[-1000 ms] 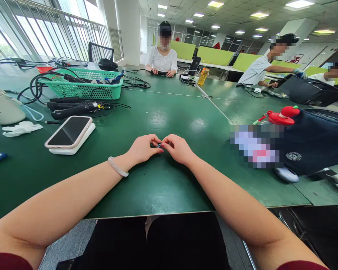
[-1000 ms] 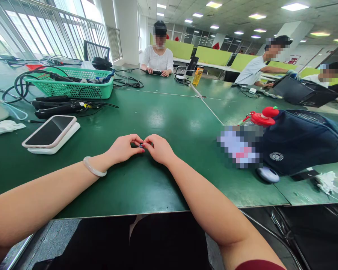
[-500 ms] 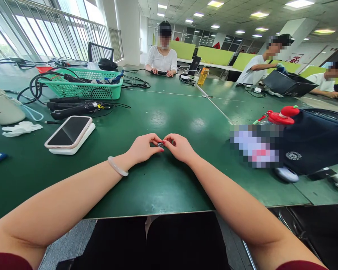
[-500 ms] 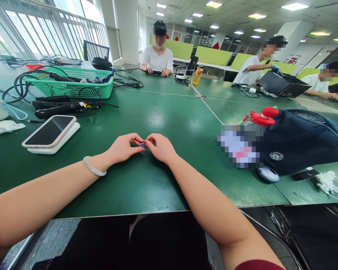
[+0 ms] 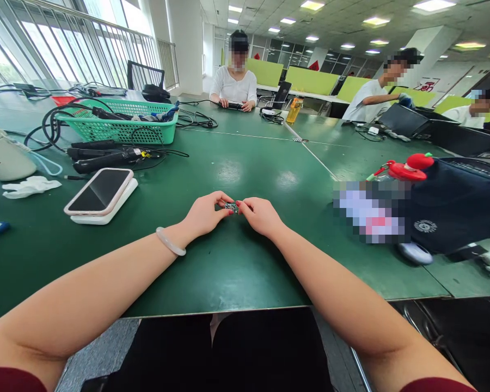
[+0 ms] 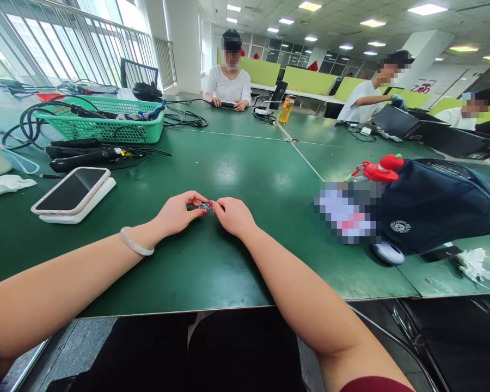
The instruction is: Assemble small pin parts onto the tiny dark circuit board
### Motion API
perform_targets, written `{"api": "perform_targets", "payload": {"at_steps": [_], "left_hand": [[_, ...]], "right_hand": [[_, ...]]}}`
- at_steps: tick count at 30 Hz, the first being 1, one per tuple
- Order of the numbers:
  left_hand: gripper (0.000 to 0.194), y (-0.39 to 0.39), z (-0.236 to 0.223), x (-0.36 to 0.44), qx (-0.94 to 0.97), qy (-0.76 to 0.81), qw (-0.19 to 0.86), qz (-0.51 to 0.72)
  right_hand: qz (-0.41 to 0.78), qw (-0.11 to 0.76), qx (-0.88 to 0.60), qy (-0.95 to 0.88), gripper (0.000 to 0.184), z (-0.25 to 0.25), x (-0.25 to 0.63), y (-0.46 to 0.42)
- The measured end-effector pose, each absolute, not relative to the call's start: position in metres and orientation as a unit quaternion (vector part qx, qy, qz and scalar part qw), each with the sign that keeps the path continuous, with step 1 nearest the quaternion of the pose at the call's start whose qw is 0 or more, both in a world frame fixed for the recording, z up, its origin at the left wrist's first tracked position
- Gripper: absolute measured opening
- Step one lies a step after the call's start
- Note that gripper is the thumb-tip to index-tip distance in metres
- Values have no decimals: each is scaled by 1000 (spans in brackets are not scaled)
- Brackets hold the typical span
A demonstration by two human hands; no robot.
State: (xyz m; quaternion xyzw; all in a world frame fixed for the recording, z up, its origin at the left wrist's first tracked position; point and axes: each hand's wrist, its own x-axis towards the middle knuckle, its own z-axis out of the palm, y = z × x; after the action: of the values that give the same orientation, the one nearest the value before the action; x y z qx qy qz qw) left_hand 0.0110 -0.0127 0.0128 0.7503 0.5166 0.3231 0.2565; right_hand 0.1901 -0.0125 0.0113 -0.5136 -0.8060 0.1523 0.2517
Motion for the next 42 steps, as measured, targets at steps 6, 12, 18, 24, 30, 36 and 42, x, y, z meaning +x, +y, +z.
{"api": "perform_targets", "payload": {"at_steps": [6, 12, 18, 24, 30, 36, 42], "left_hand": [[24, -4, 6, 6, 708, 566, 245, 343], [21, -6, 7, 7, 709, 575, 238, 331], [23, -6, 7, 7, 712, 580, 224, 328], [24, -9, 11, 8, 715, 570, 234, 330], [26, -11, 15, 11, 728, 542, 252, 335], [26, -14, 17, 12, 734, 520, 268, 345], [29, -13, 14, 13, 709, 502, 334, 366]], "right_hand": [[102, 204, -452, -863, 20, 7, 182, -22], [44, 183, -410, -893, 23, 1, 170, -24], [54, 174, -431, -884, 17, 0, 172, -20], [139, 283, -474, -823, 13, 6, 182, -14], [171, 386, -482, -768, 17, 11, 187, -12], [152, 432, -458, -762, 16, 14, 187, -17], [147, 454, -446, -757, 11, 15, 188, -19]]}}
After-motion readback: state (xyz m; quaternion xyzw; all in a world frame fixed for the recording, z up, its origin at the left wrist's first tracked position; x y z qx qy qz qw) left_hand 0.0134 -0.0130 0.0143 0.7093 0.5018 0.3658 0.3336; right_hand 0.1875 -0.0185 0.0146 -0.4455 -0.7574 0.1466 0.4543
